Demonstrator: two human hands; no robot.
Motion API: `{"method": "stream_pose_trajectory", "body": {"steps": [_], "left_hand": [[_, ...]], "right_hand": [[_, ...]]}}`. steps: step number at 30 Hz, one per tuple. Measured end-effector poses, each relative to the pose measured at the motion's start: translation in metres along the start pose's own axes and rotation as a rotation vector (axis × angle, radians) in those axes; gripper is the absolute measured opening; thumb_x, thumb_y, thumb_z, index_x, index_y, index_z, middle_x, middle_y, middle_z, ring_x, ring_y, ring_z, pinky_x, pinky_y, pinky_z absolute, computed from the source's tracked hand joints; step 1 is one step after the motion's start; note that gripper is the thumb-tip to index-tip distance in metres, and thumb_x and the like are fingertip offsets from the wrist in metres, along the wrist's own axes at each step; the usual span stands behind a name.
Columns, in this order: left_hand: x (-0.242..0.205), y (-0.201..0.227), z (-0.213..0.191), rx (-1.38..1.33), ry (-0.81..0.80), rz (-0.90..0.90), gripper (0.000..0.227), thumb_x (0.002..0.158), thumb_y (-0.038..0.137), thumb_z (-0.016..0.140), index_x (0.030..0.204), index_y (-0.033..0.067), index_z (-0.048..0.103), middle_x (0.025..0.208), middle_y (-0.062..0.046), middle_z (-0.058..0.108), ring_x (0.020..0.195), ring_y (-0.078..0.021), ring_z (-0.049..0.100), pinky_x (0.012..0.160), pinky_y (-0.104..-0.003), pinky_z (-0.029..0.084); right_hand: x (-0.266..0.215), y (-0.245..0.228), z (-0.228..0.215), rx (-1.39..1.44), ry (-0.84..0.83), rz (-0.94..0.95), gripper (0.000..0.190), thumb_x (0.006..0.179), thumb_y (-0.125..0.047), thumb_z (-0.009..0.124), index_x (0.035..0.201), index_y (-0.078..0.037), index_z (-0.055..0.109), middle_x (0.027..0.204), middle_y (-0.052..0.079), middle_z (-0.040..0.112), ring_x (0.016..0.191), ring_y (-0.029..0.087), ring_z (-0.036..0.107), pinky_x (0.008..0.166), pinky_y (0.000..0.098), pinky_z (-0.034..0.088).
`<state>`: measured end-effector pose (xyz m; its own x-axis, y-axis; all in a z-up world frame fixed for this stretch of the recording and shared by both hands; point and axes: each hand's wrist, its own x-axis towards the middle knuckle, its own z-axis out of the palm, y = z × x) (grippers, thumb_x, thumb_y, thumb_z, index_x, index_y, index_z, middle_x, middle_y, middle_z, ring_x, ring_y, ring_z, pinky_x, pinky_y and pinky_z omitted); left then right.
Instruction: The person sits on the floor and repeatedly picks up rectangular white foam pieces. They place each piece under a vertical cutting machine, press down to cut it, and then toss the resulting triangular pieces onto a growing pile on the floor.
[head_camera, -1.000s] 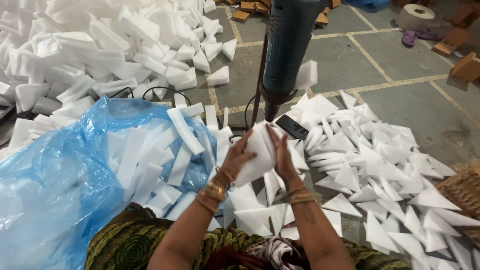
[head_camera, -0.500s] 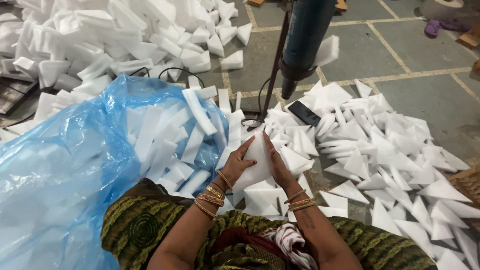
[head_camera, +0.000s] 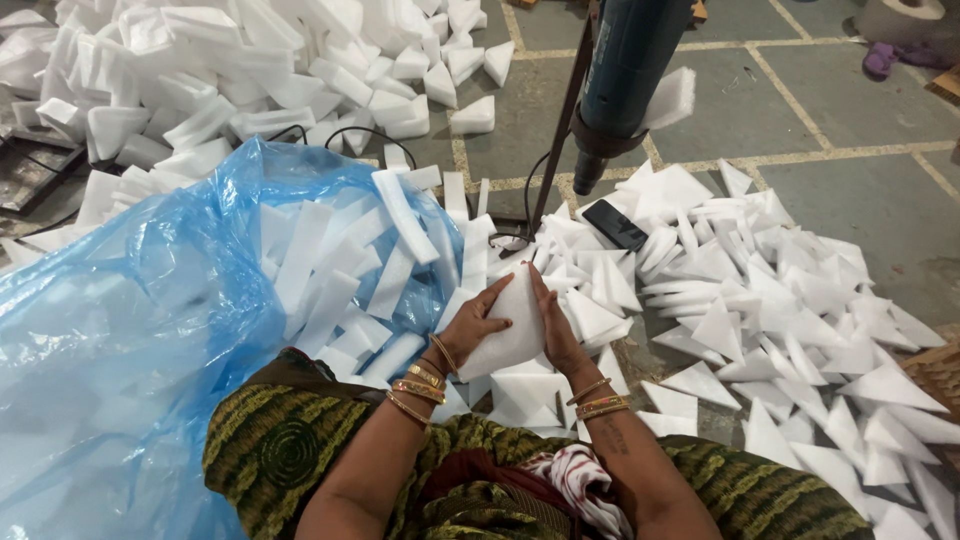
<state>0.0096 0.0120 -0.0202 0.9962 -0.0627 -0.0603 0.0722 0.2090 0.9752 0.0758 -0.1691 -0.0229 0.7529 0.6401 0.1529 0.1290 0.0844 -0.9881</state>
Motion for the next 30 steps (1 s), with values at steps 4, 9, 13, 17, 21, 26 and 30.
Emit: {"method": "stream_pose_trajectory", "body": {"steps": [4, 9, 13, 17, 21, 26, 30], "left_hand": [[-0.001, 0.008, -0.011, -0.16, -0.087, 0.022, 0.08, 0.088, -0.007, 0.065, 0.16, 0.0167, 0.038, 0.153, -0.008, 0.052, 0.127, -0.0148, 0.056, 0.107, -0.031, 0.048], [-0.013, 0.031, -0.013, -0.094, -0.154, -0.026, 0.079, 0.089, -0.005, 0.063, 0.161, 0.0162, 0.038, 0.145, -0.011, 0.06, 0.12, -0.0159, 0.06, 0.106, -0.031, 0.049], [-0.015, 0.031, -0.018, 0.015, -0.141, -0.034, 0.081, 0.09, -0.004, 0.064, 0.163, 0.0169, 0.035, 0.134, -0.011, 0.065, 0.115, -0.0157, 0.062, 0.103, -0.031, 0.052], [0.004, 0.0, -0.046, 0.251, -0.178, -0.015, 0.075, 0.087, 0.004, 0.073, 0.154, 0.0135, 0.043, 0.127, -0.011, 0.069, 0.111, -0.0174, 0.065, 0.098, -0.034, 0.056], [0.026, -0.038, -0.086, 0.648, -0.252, -0.015, 0.063, 0.082, 0.019, 0.086, 0.138, 0.0082, 0.06, 0.125, -0.014, 0.074, 0.116, -0.0256, 0.069, 0.1, -0.039, 0.054], [0.041, -0.003, -0.113, 1.086, -0.357, -0.239, 0.066, 0.078, 0.034, 0.081, 0.139, 0.0164, 0.061, 0.126, -0.015, 0.07, 0.118, -0.0285, 0.067, 0.102, -0.043, 0.053], [0.061, 0.096, -0.165, 1.036, 0.411, 0.0, 0.066, 0.089, 0.019, 0.07, 0.15, 0.0119, 0.044, 0.135, -0.022, 0.062, 0.121, -0.0286, 0.064, 0.104, -0.041, 0.053]], "right_hand": [[0.012, 0.003, -0.003, 0.522, 0.032, 0.092, 0.073, 0.106, -0.057, 0.027, 0.161, -0.009, 0.031, 0.166, 0.01, 0.034, 0.151, 0.027, 0.033, 0.123, 0.0393, 0.027], [0.018, 0.016, -0.008, 0.544, 0.104, 0.112, 0.057, 0.104, -0.027, 0.05, 0.156, -0.004, 0.039, 0.15, 0.011, 0.051, 0.133, 0.021, 0.051, 0.112, 0.0358, 0.042], [0.018, 0.028, -0.013, 0.572, 0.095, 0.086, 0.061, 0.097, -0.007, 0.059, 0.155, -0.004, 0.039, 0.138, 0.011, 0.056, 0.12, 0.017, 0.058, 0.108, 0.032, 0.047], [0.022, 0.041, -0.024, 0.566, 0.145, 0.011, 0.065, 0.095, -0.005, 0.062, 0.157, -0.002, 0.043, 0.131, 0.008, 0.058, 0.112, 0.016, 0.055, 0.101, 0.0301, 0.048], [0.024, 0.058, -0.038, 0.56, 0.25, 0.157, 0.048, 0.094, -0.017, 0.062, 0.14, -0.003, 0.056, 0.114, 0.006, 0.065, 0.099, 0.015, 0.064, 0.087, 0.0301, 0.056], [0.013, 0.118, -0.063, 0.005, 0.298, 0.487, 0.041, 0.099, -0.027, 0.074, 0.095, 0.012, 0.067, 0.078, 0.017, 0.071, 0.061, 0.023, 0.064, 0.058, 0.0374, 0.054], [-0.014, 0.156, -0.064, -0.871, -0.075, 0.595, 0.044, 0.086, -0.035, 0.079, 0.111, 0.001, 0.073, 0.104, 0.019, 0.076, 0.09, 0.03, 0.072, 0.084, 0.0417, 0.058]]}}
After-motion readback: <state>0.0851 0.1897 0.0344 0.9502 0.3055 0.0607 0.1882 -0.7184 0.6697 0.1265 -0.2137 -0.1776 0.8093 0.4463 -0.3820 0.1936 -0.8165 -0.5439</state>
